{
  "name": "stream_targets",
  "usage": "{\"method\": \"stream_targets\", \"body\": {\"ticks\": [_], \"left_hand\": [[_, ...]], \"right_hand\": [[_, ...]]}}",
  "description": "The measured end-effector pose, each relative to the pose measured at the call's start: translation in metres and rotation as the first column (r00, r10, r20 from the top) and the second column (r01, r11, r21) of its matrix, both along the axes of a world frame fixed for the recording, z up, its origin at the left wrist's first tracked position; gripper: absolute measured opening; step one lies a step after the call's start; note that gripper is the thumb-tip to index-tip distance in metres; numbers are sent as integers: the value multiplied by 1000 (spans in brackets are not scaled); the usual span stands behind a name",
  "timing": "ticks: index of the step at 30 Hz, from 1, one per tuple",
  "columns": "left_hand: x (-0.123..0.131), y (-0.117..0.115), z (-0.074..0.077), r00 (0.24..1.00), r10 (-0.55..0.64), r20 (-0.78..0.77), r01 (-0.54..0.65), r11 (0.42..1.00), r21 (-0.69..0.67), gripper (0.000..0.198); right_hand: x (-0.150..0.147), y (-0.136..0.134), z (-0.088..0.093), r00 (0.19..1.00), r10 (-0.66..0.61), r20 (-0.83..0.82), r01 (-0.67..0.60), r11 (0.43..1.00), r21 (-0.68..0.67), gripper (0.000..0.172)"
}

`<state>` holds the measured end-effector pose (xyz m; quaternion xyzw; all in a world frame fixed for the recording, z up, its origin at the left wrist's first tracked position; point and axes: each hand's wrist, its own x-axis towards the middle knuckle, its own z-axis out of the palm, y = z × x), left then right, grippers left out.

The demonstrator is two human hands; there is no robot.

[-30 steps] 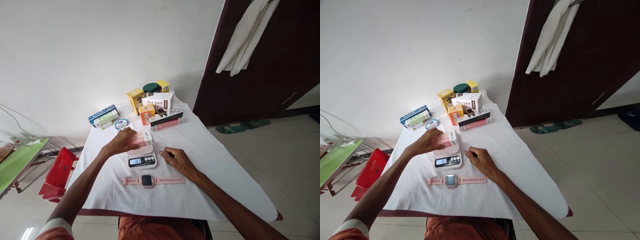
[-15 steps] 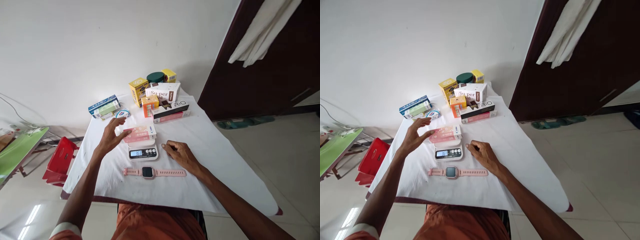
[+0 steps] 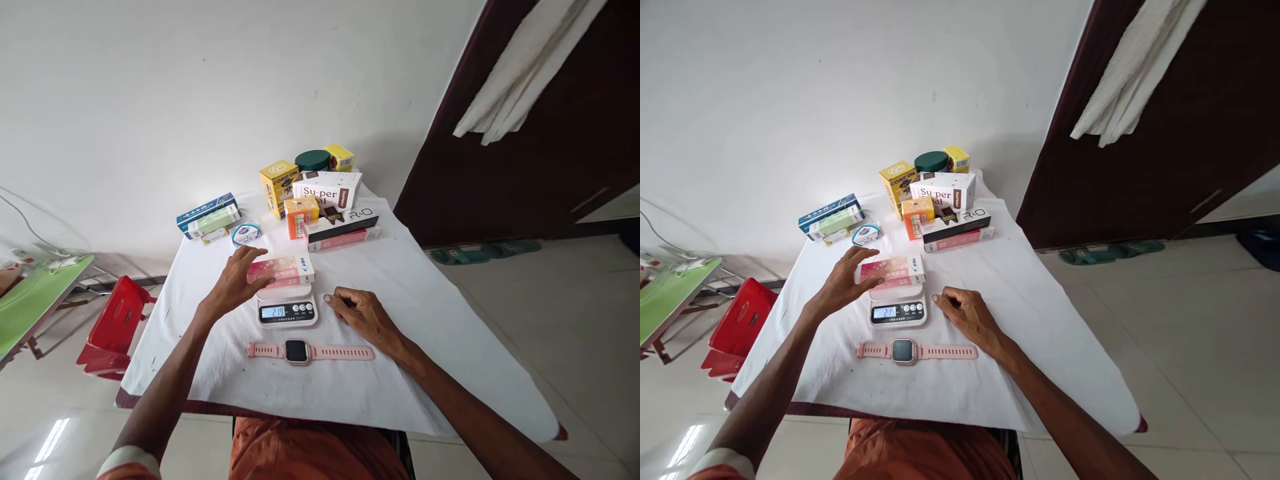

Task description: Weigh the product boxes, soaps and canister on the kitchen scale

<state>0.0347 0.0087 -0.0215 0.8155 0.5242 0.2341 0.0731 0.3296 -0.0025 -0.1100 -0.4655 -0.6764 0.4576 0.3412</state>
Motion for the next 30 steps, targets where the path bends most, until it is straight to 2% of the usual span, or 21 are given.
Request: {"method": "stream_targets", "body": {"ticks": [7, 12, 15, 18, 21, 23, 27, 30], "left_hand": [[17, 4, -1, 982, -20, -187, -1, 994, -110, 58], [18, 12, 2, 972, -19, -236, -24, 983, -180, 40], [18, 19, 11, 984, -53, -171, 17, 978, -209, 40], [28, 31, 29, 990, -93, -109, 73, 982, -175, 42], [59, 56, 45, 985, -109, -136, 99, 992, -80, 44], [88, 78, 49, 980, -121, -157, 116, 992, -39, 45], [146, 117, 40, 960, -78, -268, 77, 997, -13, 45], [169, 132, 30, 938, 12, -347, -5, 1000, 22, 40]], "right_hand": [[-1, 0, 2, 1000, 8, -11, -8, 1000, 25, 55], [-1, 1, 3, 1000, 5, -23, -4, 999, 46, 54], [-1, 2, 3, 1000, -2, -30, 4, 998, 61, 54], [-1, 2, 2, 999, 1, -40, 1, 998, 60, 53], [-1, 2, 0, 999, 8, -45, -4, 997, 80, 53], [-1, 2, -1, 998, 6, -55, -2, 996, 87, 52], [-1, 2, -3, 998, 7, -69, -2, 997, 72, 53], [0, 1, -3, 997, 9, -76, -4, 997, 73, 53]]}}
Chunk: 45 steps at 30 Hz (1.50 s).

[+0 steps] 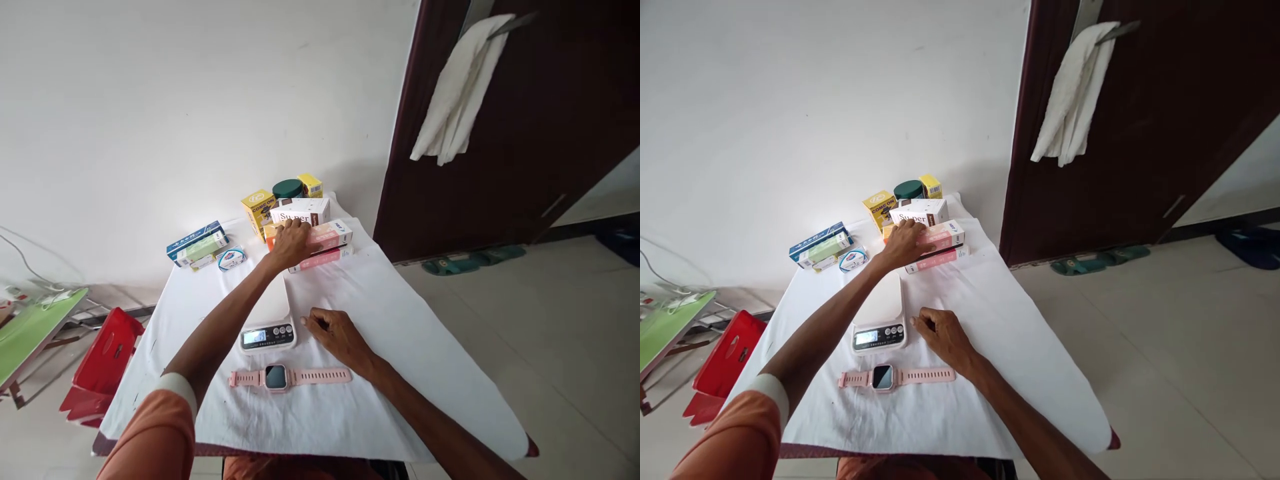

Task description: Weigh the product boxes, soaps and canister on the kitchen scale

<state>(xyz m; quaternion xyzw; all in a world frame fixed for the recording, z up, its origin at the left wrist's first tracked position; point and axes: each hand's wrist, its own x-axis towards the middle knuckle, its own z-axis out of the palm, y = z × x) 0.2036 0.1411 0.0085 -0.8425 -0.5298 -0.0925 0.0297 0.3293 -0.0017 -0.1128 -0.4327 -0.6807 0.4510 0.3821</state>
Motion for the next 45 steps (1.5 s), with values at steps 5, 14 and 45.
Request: {"method": "stream_targets", "body": {"ticks": [5, 14, 45], "left_hand": [[1, 2, -13, 998, 67, 3, -67, 990, 125, 37], [-30, -16, -26, 990, -65, 124, 46, 987, 152, 58], [-307, 34, -48, 855, 513, -84, -497, 854, 156, 61]], "right_hand": [[1, -2, -1, 1000, 19, -13, -20, 999, -42, 52], [3, -5, -2, 999, 2, 53, 2, 997, -75, 58], [4, -1, -2, 994, -15, 104, 32, 985, -170, 55]]}}
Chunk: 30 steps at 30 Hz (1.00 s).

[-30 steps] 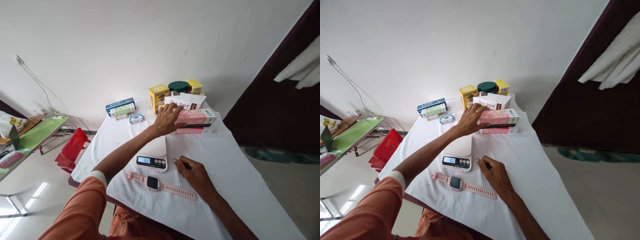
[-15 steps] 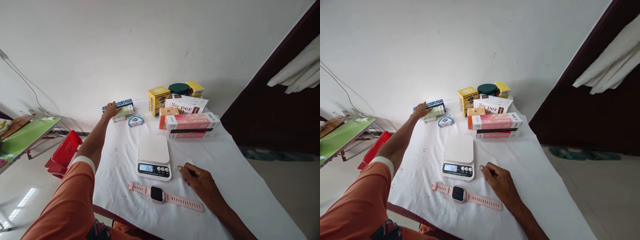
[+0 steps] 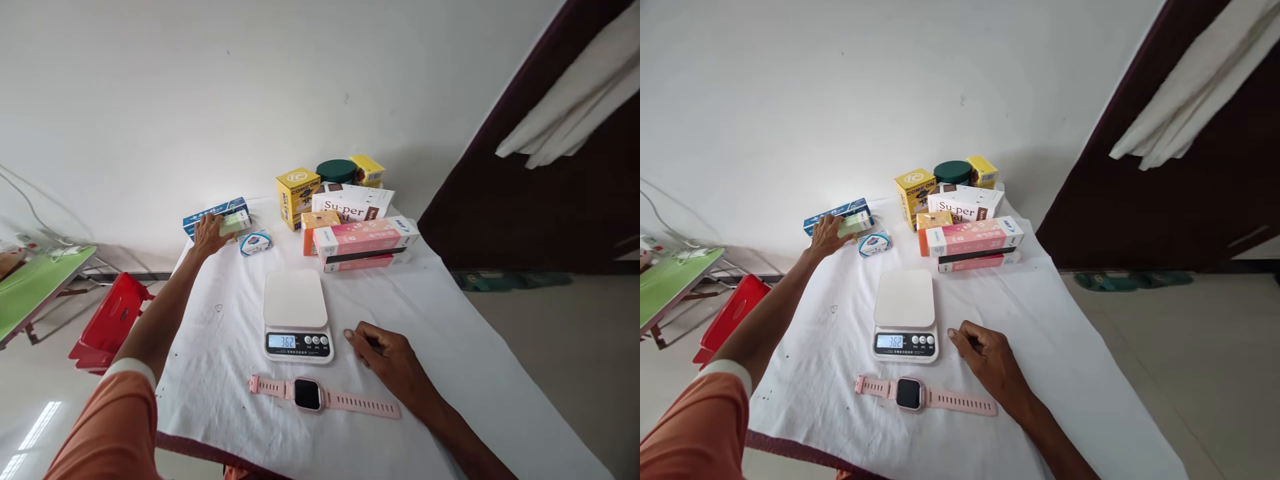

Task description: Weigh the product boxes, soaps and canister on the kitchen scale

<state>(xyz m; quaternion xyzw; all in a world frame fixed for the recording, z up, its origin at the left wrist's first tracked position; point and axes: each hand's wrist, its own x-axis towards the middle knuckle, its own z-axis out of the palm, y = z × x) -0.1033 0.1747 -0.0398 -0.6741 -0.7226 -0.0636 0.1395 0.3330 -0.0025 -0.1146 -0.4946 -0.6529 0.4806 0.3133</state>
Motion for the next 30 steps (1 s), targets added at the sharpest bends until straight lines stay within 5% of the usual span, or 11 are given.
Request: {"method": "stream_targets", "body": {"ticks": [5, 15, 22, 27, 30], "left_hand": [[-3, -7, -8, 999, 41, -11, -41, 999, -19, 67], [6, -5, 12, 988, 96, 120, -84, 991, -105, 69], [6, -37, 34, 975, 68, 211, -40, 990, -133, 64], [28, -80, 48, 963, -119, 242, 153, 980, -128, 72], [62, -104, 47, 916, -304, 260, 352, 921, -165, 72]], "right_hand": [[-1, 0, 1, 1000, -1, -11, 1, 1000, 22, 55], [-3, 0, 2, 999, 1, -40, 2, 997, 76, 54], [-3, 2, 3, 999, 5, -33, -2, 995, 98, 54], [-4, 1, 6, 999, -12, -31, 15, 994, 112, 55], [-4, 0, 6, 999, -21, -49, 25, 995, 94, 56]]}}
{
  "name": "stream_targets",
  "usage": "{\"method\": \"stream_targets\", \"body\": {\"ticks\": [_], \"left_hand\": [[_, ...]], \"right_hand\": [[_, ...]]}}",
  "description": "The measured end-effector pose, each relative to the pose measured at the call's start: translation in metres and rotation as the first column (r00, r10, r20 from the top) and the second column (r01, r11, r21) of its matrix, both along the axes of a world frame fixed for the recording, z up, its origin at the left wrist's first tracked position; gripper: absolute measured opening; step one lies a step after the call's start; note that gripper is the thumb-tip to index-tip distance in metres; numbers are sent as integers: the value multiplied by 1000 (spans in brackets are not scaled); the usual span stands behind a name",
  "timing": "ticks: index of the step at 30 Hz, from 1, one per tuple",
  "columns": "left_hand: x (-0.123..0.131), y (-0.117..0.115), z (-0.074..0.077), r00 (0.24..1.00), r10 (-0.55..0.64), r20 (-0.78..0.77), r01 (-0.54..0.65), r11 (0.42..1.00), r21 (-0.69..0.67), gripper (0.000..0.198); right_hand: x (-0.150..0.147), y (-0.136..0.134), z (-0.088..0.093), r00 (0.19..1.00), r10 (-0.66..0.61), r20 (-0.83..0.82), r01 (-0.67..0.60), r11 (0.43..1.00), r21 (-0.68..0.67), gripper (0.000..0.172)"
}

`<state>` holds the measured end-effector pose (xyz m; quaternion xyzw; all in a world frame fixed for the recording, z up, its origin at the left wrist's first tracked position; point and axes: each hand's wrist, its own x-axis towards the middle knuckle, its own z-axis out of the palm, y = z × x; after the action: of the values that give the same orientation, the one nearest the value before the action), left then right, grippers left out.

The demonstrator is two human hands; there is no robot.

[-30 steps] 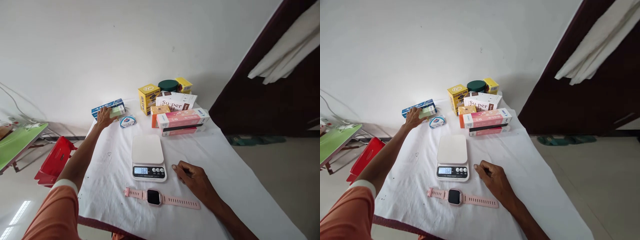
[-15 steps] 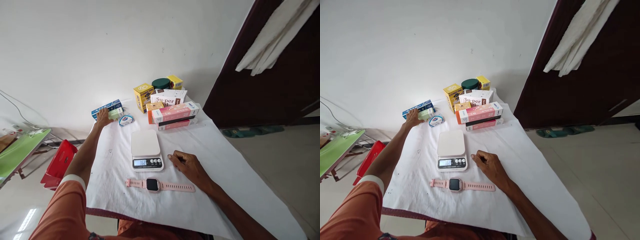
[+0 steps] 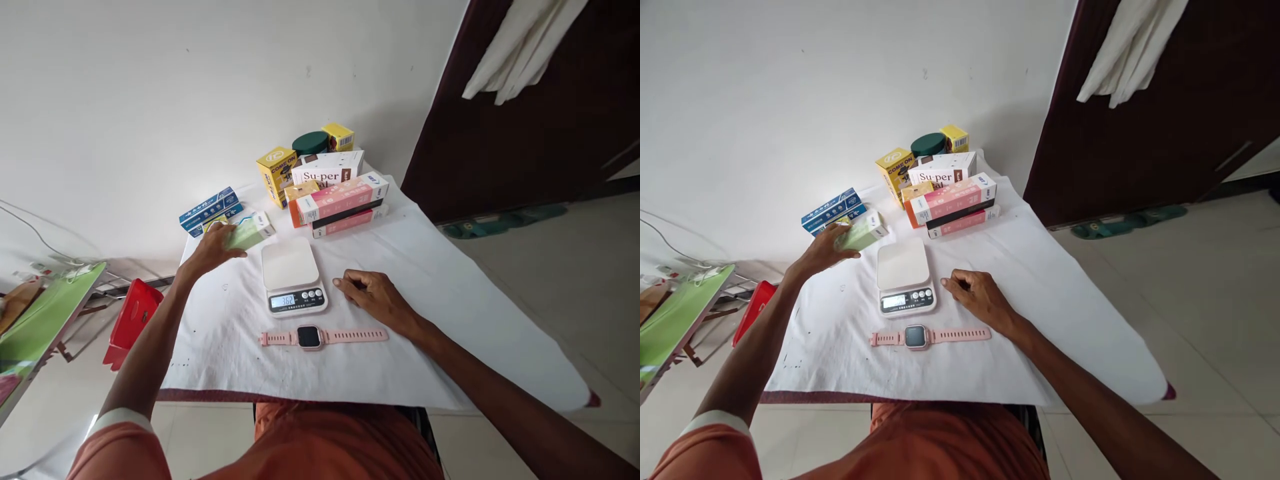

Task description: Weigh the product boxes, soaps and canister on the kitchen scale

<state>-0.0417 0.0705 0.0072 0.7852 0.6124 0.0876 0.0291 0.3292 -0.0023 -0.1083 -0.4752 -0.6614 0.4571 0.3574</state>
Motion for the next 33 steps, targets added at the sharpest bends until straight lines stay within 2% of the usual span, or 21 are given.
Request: {"method": "stream_targets", "body": {"ticks": [4, 7, 10, 13, 16, 18, 22, 24, 27, 33], "left_hand": [[53, -19, -10, 973, -231, -9, 230, 970, -85, 67], [83, -21, -19, 950, -310, -42, 304, 946, -111, 67], [99, -17, -27, 938, -336, -79, 326, 938, -116, 67], [100, -16, -29, 944, -320, -81, 311, 945, -106, 73], [92, -24, -23, 952, -306, -1, 306, 952, -11, 79], [85, -32, -16, 953, -281, 115, 269, 957, 109, 69], [73, -52, -7, 941, -179, 287, 98, 957, 273, 50], [70, -60, -8, 940, -152, 305, 62, 957, 285, 50], [68, -64, -15, 937, -156, 312, 72, 962, 263, 51], [69, -56, -26, 936, -189, 296, 123, 966, 227, 48]], "right_hand": [[0, -1, 0, 1000, -4, -3, 4, 1000, -11, 56], [0, -1, 0, 1000, -5, -2, 5, 1000, -10, 57], [0, 0, 1, 1000, -3, -3, 3, 1000, 0, 57], [0, 0, 1, 1000, 6, -8, -6, 1000, 5, 58], [0, 0, 2, 1000, 5, -16, -4, 1000, 10, 58], [0, -1, 2, 1000, 6, -17, -6, 1000, 13, 57], [0, -2, 3, 1000, 2, 14, -2, 999, 33, 58], [0, -3, 3, 1000, -1, 22, 1, 1000, 29, 59], [0, -2, 3, 1000, 5, 27, -5, 1000, 11, 59], [0, -1, 0, 1000, 9, 18, -8, 1000, -20, 59]]}}
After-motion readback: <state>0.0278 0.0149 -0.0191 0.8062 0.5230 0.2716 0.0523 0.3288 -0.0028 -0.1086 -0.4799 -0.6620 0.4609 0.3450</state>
